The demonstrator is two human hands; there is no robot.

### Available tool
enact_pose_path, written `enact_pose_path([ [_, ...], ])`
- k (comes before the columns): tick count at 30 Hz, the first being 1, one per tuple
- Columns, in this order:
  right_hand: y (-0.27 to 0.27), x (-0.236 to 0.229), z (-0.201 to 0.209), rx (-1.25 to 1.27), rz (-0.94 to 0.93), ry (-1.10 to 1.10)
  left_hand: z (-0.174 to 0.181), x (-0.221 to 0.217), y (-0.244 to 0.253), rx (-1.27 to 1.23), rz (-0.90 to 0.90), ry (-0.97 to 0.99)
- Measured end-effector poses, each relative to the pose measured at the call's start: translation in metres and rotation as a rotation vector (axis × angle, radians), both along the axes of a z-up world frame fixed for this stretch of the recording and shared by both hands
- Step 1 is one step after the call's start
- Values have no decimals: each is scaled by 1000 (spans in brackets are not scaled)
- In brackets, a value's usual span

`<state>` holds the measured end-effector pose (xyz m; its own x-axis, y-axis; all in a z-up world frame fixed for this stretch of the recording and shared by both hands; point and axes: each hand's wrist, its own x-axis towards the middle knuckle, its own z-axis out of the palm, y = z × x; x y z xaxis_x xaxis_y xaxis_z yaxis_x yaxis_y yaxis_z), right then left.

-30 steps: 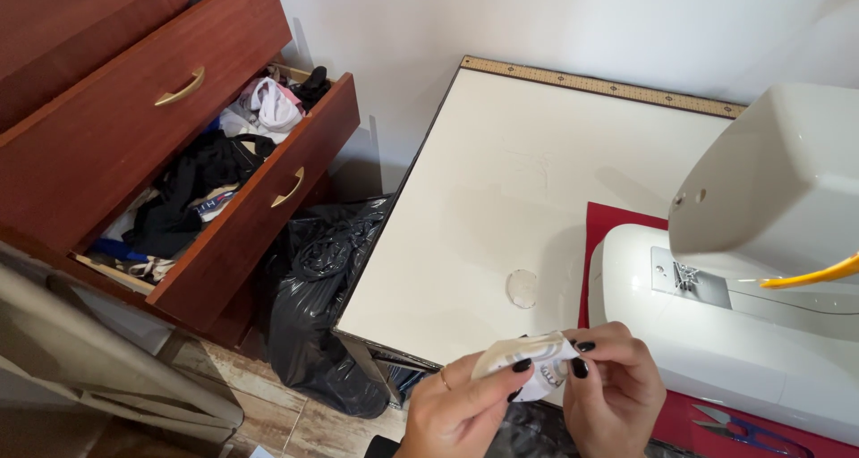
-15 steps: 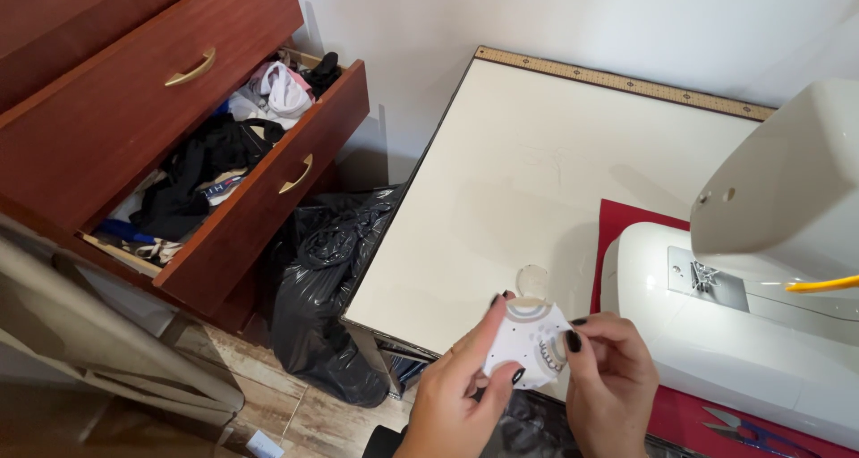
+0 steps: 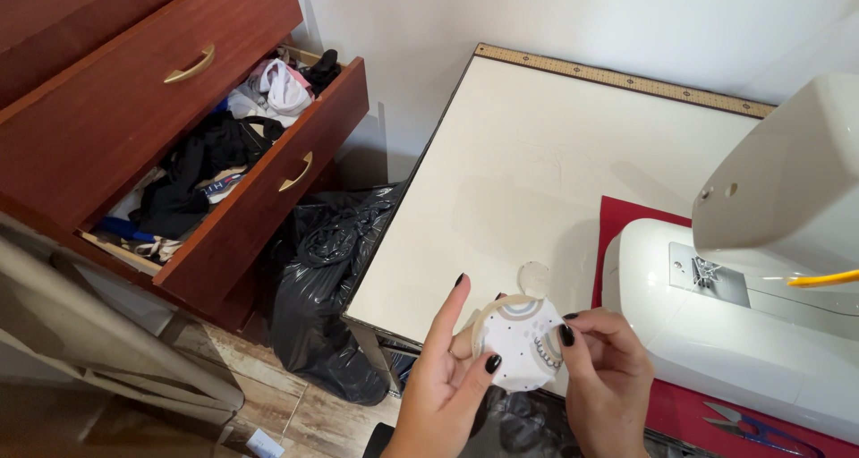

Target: Sewing small fabric components and trimming threads using a sewing machine and snips

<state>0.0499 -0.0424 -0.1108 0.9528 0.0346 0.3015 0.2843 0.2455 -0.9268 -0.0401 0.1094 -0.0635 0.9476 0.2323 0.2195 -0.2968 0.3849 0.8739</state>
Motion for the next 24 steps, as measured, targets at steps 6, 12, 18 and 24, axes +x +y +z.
enact_pose_path([
  [6,-2,-1,-2,-98,-45,0,-3,1,-1,-75,-6,85],
  [12,-7,-3,1,-62,-21,-11,4,4,6,-29,21,202],
  [18,-7,-6,6,-121,-57,-63,-14,15,8,-58,156,181],
  [24,-18,-6,8,-140,-124,-69,-29,26,18,9,197,122],
])
